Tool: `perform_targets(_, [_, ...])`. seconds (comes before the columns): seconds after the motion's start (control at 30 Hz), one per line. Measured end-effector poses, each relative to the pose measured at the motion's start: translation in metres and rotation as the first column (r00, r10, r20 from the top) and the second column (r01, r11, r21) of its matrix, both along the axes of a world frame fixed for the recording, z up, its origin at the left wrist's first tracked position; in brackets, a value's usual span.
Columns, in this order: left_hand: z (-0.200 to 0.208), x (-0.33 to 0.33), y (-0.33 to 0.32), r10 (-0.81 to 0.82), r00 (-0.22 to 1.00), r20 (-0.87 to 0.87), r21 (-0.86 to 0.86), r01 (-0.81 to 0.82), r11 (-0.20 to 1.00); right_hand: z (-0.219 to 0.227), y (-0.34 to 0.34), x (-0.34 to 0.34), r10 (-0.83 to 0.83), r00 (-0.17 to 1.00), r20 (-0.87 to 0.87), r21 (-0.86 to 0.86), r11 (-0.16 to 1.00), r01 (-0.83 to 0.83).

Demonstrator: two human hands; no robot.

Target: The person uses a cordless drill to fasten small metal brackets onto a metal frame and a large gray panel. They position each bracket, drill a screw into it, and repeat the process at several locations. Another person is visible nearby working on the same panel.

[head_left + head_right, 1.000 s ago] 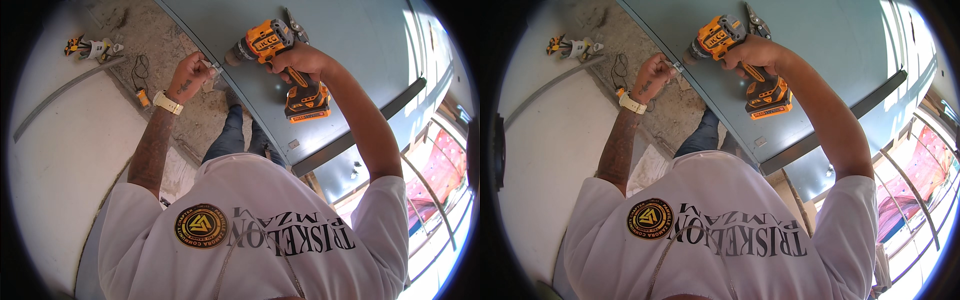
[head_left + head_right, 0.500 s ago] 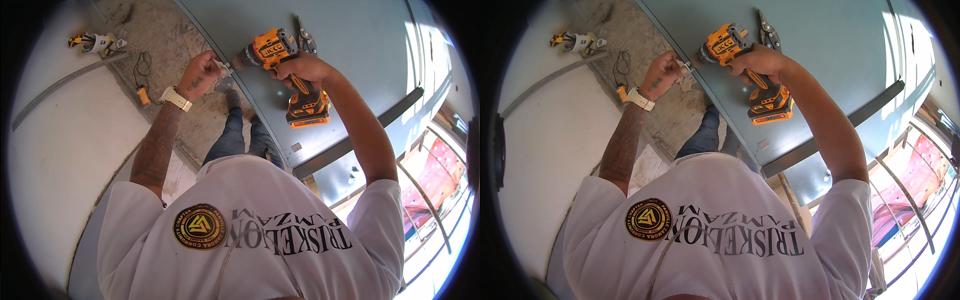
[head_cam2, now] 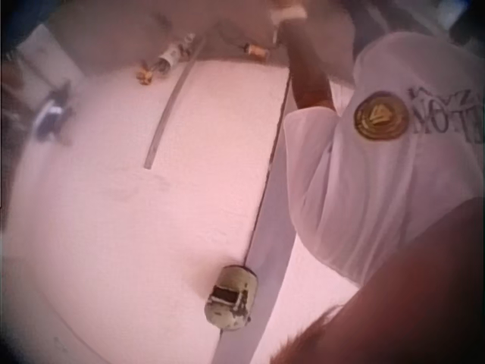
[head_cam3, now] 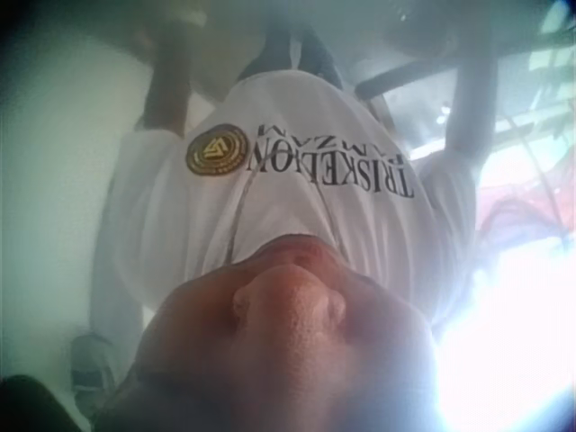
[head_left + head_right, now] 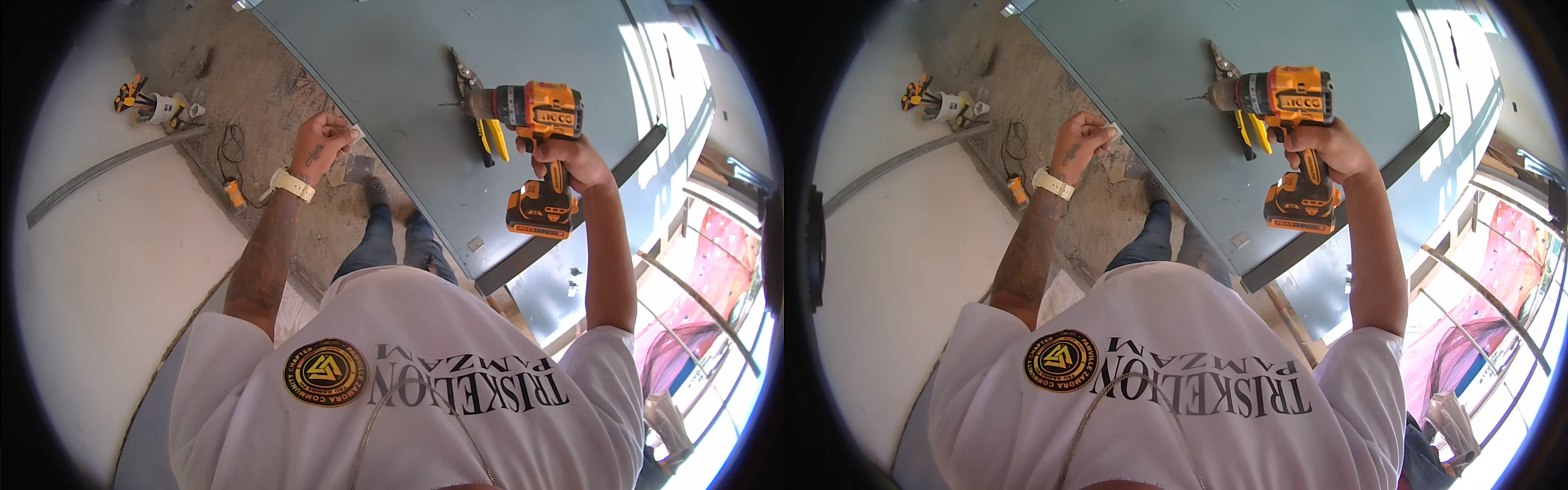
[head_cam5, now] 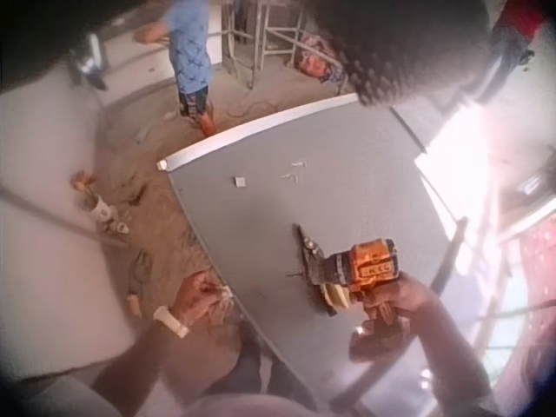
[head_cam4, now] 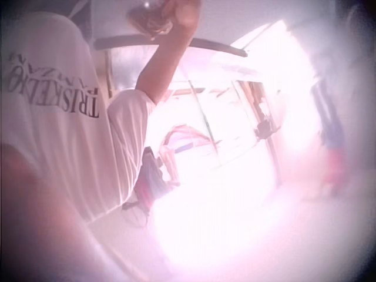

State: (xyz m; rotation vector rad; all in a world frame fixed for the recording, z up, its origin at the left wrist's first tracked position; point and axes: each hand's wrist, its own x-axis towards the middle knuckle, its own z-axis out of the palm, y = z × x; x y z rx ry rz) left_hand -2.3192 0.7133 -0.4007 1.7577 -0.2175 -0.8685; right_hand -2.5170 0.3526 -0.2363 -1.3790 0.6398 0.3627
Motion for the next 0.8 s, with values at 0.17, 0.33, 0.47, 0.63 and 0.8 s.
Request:
perform_targets(0.17, [0.008, -0.015, -0.016, 0.118, 0.990, 0.072, -0.105, -0.110, 0.988, 0.038, 0.014, -0.114, -0.290, 0.947, 0.140, 0.024, 0.957, 0.290])
perform_targets(0.33, [0.015, -0.001, -0.026, 0.225, 0.826, 0.516, -0.025, -0.248, 0.968, 0.051, 0.065, -0.224, -0.637, 0.765, 0.093, 0.000, 0.769, 0.640])
perform_targets(0.47, [0.010, 0.031, -0.013, 0.208, 0.794, 0.571, -0.089, -0.192, 0.977, 0.055, 0.111, -0.331, -0.826, 0.563, 0.013, -0.108, 0.558, 0.823])
perform_targets(0.63, [0.040, -0.012, -0.072, -0.120, 0.767, 0.630, 0.002, 0.153, 0.988, 0.054, 0.185, -0.448, -0.953, 0.280, -0.116, -0.200, 0.299, 0.933])
perform_targets(0.8, [0.077, -0.157, -0.171, -0.320, 0.842, 0.434, -0.220, 0.444, 0.869, 0.025, 0.228, -0.523, -0.993, 0.067, -0.099, -0.182, 0.084, 0.980])
